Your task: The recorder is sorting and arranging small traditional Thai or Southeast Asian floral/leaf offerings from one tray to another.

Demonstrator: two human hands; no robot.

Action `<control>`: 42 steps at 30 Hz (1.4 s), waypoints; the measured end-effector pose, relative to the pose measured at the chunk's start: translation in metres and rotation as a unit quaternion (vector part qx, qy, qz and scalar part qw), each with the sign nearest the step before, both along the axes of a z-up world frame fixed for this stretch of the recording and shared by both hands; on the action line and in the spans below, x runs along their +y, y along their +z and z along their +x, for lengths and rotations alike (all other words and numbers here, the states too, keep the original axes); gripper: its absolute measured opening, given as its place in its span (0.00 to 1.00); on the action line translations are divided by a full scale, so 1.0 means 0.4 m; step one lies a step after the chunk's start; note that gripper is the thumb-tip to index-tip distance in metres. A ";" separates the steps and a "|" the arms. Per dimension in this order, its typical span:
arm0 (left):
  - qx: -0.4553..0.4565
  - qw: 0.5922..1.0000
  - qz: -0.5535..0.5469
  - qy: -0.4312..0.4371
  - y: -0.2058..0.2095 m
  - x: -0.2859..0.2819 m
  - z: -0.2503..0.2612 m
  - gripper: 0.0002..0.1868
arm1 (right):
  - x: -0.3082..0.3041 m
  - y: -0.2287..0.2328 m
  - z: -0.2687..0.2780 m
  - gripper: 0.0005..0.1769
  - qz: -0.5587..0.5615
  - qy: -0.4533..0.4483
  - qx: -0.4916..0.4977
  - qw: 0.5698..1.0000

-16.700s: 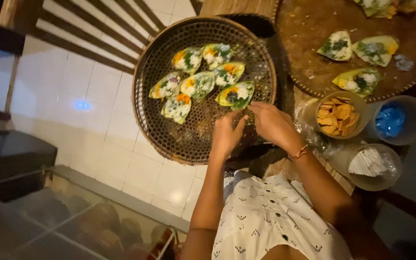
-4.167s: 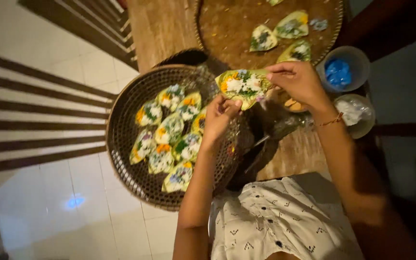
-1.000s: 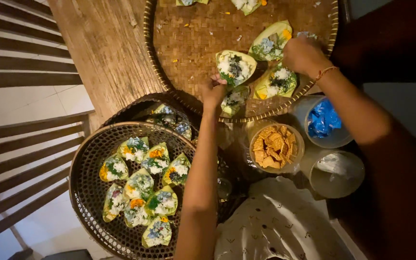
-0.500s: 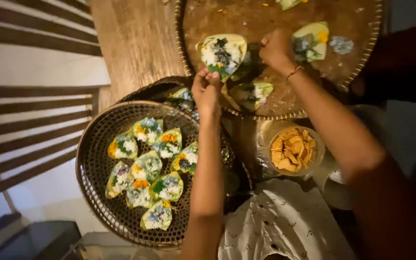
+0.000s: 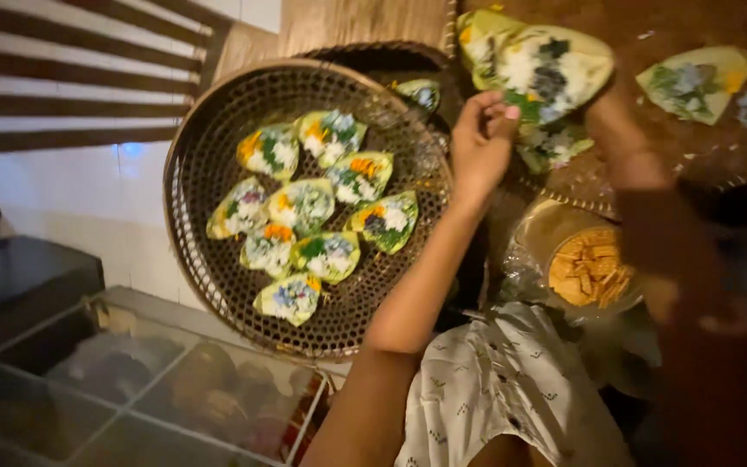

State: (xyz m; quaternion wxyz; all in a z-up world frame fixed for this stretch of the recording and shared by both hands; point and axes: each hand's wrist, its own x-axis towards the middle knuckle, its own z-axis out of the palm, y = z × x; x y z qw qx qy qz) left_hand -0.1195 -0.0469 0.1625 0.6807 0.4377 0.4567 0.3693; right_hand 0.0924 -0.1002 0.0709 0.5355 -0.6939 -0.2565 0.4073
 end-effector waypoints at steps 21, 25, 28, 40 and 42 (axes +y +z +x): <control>-0.015 0.996 -0.036 -0.082 0.032 -0.115 -0.036 0.17 | -0.219 0.511 -0.090 0.22 0.025 0.009 0.023 0.999; -0.054 0.993 -0.042 -0.091 0.047 -0.126 -0.041 0.18 | -0.235 0.553 -0.103 0.21 0.015 0.008 0.003 1.000; -0.050 0.993 -0.062 -0.082 0.075 -0.129 -0.054 0.18 | -0.246 0.548 -0.109 0.20 0.024 0.007 0.021 0.999; -0.045 0.990 -0.099 -0.090 0.221 -0.146 -0.131 0.20 | -0.285 0.593 -0.200 0.20 0.057 -0.018 0.015 0.998; -0.047 0.986 -0.126 -0.095 0.247 -0.149 -0.142 0.19 | -0.281 0.601 -0.206 0.20 0.022 -0.018 0.018 0.999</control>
